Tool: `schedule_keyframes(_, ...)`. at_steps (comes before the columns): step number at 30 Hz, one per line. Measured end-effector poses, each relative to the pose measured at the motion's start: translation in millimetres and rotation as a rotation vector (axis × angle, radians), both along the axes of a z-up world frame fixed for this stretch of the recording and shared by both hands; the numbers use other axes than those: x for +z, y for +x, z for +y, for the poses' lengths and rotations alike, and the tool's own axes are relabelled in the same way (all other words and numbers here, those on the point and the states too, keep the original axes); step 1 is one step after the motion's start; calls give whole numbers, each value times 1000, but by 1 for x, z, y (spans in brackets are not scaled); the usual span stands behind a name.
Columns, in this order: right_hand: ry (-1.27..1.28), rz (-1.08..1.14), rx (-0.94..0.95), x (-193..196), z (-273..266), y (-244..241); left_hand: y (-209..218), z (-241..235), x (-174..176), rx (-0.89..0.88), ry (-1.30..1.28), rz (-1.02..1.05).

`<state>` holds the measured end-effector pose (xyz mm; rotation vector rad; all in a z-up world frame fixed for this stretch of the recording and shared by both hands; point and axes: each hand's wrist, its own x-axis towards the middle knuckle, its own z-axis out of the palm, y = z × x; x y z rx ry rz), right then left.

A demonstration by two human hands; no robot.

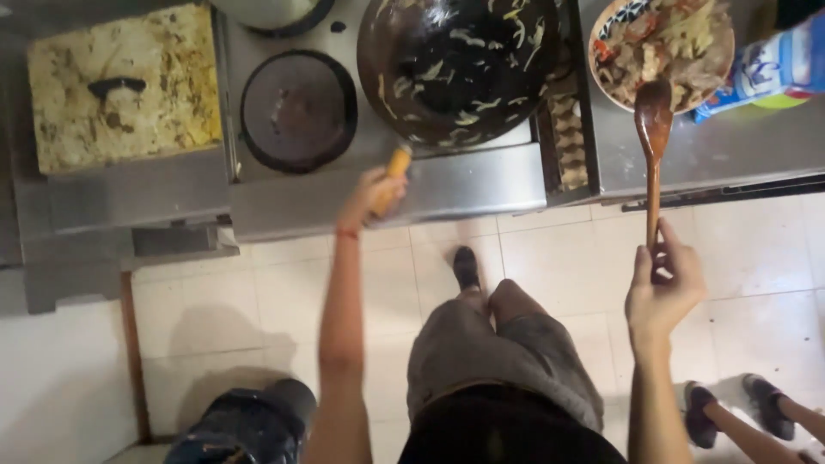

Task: Stir-frying a mixture of meat and vegetables in a wok and then transferring the cooked food into a bowl.

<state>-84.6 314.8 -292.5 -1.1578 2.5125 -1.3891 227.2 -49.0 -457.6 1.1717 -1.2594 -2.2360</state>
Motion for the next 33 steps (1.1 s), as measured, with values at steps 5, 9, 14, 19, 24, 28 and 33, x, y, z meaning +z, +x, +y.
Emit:
schedule_keyframes(5, 7, -56, -71, -10, 74, 34, 18, -40, 72, -287, -465, -634)
schedule_keyframes(9, 10, -142, -115, -21, 132, 66, 41, -35, 22, -212, -1432, -1059)
schedule_keyframes(14, 34, -279, -228, -35, 213, 106, 29, 122, 33, 123, -1734, -1241)
schedule_keyframes(19, -47, -375, -216, -117, 325, 110, 61, 324, -117, -833, -1103, -730)
schedule_keyframes(24, -95, -495, -246, -128, 376, 132, 101, 436, -110, -1232, -864, -833)
schedule_keyframes(28, -244, -561, -210, -124, 385, 146, 104, 456, -105, -1139, -1099, -834)
schedule_keyframes(33, -323, -590, -155, -124, 387, 160, 88, 470, -57, -1178, -1100, -832)
